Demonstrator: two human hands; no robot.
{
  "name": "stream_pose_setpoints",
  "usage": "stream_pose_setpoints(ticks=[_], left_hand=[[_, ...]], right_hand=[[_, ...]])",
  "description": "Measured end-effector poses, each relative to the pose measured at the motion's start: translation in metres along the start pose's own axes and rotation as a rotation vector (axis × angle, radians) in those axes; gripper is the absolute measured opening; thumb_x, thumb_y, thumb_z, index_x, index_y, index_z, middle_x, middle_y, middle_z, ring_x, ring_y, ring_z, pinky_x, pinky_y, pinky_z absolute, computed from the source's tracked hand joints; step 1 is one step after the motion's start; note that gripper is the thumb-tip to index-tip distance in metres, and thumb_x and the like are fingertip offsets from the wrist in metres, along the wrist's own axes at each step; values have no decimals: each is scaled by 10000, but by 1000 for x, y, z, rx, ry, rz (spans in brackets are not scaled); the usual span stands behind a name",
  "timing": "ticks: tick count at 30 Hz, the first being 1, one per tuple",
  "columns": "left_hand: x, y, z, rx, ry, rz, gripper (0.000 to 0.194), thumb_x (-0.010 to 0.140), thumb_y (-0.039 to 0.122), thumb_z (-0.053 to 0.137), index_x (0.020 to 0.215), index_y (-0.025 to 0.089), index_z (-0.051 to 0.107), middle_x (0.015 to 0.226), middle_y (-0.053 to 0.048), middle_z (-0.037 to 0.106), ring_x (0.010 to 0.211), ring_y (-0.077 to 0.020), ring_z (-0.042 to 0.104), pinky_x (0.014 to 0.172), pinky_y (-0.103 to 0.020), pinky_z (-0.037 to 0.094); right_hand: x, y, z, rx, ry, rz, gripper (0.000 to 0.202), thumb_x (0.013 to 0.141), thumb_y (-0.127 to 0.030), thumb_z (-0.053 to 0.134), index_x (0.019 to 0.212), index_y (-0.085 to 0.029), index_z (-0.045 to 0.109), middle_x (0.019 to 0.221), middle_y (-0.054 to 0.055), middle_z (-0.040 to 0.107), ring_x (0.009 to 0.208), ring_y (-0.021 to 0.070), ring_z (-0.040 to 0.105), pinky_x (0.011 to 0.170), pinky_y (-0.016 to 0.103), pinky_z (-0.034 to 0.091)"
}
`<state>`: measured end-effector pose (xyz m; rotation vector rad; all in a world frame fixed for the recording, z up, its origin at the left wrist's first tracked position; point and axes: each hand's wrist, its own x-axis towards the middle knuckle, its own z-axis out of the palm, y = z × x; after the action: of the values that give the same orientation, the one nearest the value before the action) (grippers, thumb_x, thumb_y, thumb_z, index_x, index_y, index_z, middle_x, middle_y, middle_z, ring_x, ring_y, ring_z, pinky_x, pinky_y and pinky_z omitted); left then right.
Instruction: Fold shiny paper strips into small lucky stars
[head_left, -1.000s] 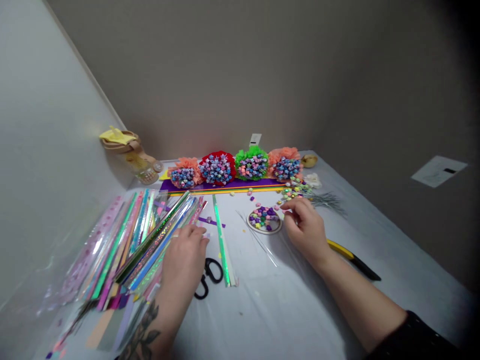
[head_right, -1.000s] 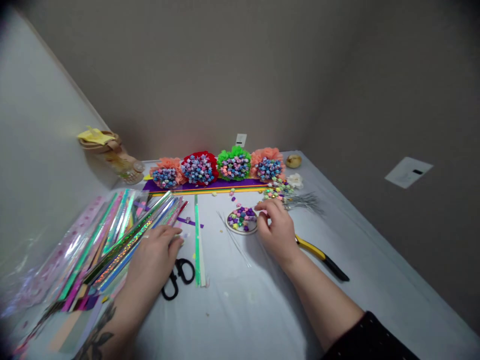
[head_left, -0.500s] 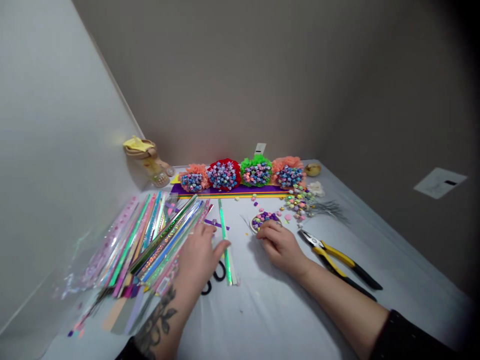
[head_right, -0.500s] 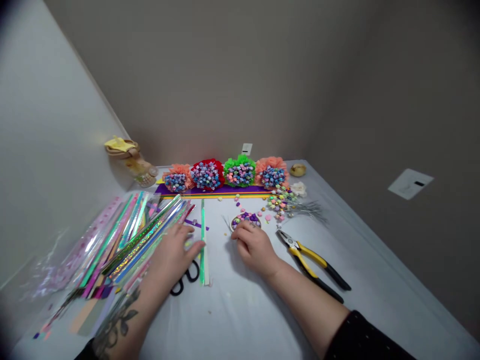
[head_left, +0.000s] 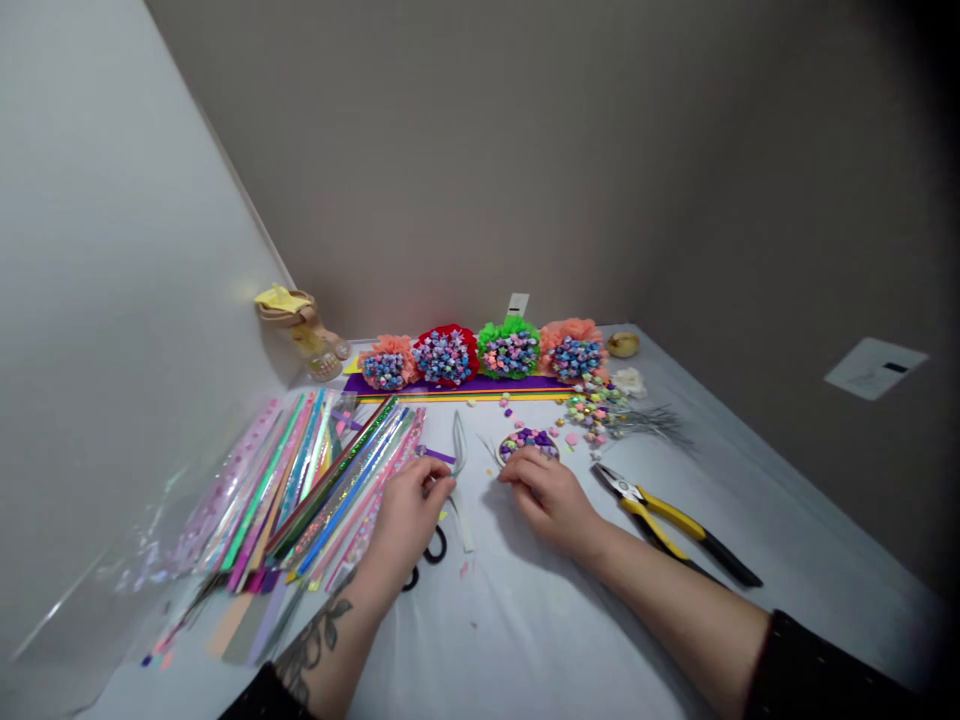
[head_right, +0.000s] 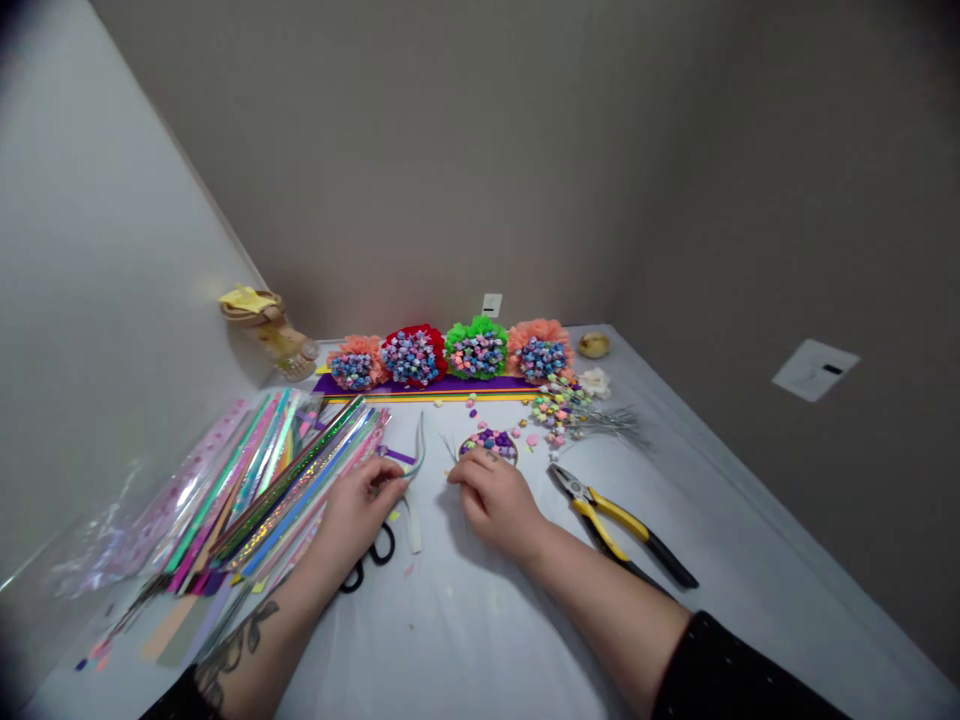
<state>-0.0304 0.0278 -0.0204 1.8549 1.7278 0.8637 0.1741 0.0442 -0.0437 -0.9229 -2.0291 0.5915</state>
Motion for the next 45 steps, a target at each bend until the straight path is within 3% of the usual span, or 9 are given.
stream_pose_setpoints(ticks=[5,9,13,23,27,31,36,41,45], left_hand=[[-14,16,6,-330,-69,-57,127,744,229,596,821,165,674,786,-35,712,734,-169,653,672,-260,514],[-20,20,8,-286,-232,79,173,786,196,553,859,197,710,850,-36,735,775,-171,668,742,-273,516],[-17,16,2,-137,-188,150,155,792,223,559,839,211,707,830,-27,735,762,-170,670,725,-266,518],[7,-27,-59,482,499,59,232,854,297,495,937,195,687,943,-77,712,896,-238,647,827,-350,477],[6,-39,-91,510,798,-7,302,868,323,479,954,131,696,923,-126,704,875,-257,644,777,-351,483],[5,-42,-104,435,901,-77,304,842,323,507,934,111,705,845,-111,701,800,-243,638,745,-349,479],[6,-25,-80,20,550,-151,226,779,302,544,882,167,694,728,-22,689,589,-159,599,561,-261,471],[-6,10,-43,-435,-60,94,167,755,198,537,699,185,693,877,-80,712,867,-211,651,786,-345,512],[-22,33,-21,-456,-310,87,174,713,125,587,708,223,732,1162,-74,636,1072,-233,588,911,-368,463]], right_hand=[[-5,-15,8,462,-14,370,208,849,-272,488,1044,-201,472,810,28,598,660,144,562,568,256,427],[-5,-20,14,816,-8,561,369,763,-349,620,1041,-218,416,655,-49,533,579,123,546,539,234,398],[-2,-22,11,840,82,633,324,708,-280,652,965,-207,468,637,-48,545,580,121,547,573,243,397],[-4,-13,-4,429,124,540,242,843,-283,471,1067,-191,459,683,8,629,609,151,582,615,281,449],[-6,-7,-9,82,60,441,324,821,-177,427,1143,-196,450,716,19,666,637,181,619,633,306,454],[-6,-1,-14,-43,113,441,295,822,-196,447,1108,-216,514,769,36,683,704,212,643,672,336,462],[-1,-2,-16,460,177,530,213,830,-385,533,932,-198,527,750,36,664,676,179,627,644,297,480],[-1,-22,-7,861,80,693,364,717,-488,663,751,-195,451,617,12,642,513,139,575,487,236,412],[-8,-35,2,956,-110,749,410,737,-548,625,733,-181,443,501,-21,596,395,100,514,422,202,377]])
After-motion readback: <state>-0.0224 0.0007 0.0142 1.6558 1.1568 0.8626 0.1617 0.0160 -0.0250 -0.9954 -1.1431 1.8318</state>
